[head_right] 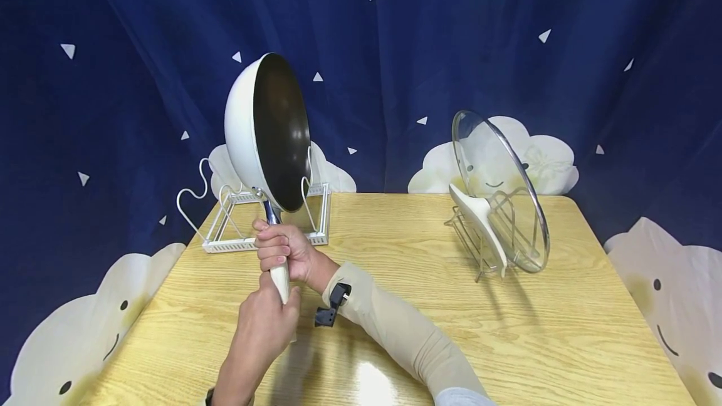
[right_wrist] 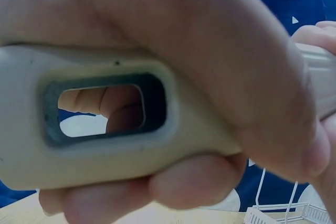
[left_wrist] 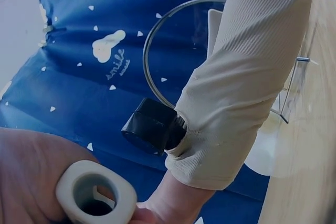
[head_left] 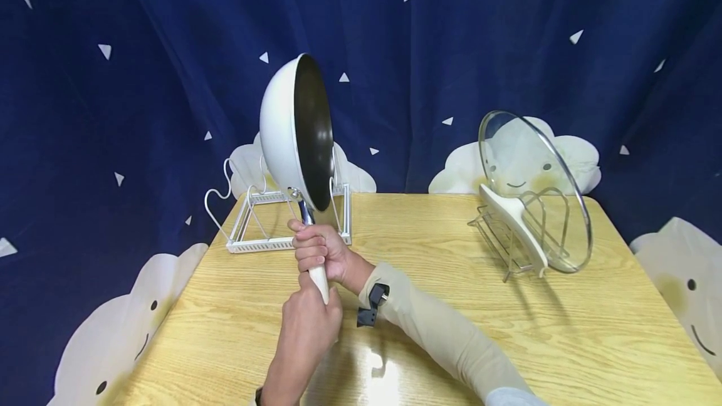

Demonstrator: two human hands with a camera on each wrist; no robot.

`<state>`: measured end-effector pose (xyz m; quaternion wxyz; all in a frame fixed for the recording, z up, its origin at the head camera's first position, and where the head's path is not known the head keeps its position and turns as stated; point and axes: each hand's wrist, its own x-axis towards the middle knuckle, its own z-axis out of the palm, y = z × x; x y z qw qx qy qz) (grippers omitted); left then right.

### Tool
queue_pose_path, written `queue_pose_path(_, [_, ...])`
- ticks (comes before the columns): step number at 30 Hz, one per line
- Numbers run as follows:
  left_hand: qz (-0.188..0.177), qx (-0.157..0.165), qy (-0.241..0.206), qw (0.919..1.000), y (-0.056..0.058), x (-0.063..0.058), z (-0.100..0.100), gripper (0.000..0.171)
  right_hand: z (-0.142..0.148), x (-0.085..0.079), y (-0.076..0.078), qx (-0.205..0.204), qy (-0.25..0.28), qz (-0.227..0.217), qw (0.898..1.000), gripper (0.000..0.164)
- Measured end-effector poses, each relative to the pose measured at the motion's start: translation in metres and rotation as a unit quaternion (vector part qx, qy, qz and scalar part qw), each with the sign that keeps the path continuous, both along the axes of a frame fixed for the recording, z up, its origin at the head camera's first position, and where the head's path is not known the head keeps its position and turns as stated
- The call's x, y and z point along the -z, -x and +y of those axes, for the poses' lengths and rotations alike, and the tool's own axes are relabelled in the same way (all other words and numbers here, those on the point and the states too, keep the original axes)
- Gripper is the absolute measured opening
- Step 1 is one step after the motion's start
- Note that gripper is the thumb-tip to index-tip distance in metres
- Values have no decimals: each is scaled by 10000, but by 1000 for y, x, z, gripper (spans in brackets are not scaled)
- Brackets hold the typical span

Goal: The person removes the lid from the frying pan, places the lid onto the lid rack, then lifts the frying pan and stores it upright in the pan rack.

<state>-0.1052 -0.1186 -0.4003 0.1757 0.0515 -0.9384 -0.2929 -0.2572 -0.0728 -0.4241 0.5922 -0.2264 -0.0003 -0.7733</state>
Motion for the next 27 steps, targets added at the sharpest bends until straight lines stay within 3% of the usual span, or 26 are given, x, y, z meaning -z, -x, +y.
queue_pose_path(27, [-234, -299, -226, 9990, 2, 15, 23, 36, 16, 19, 4, -388, 110, -216, 9990, 25])
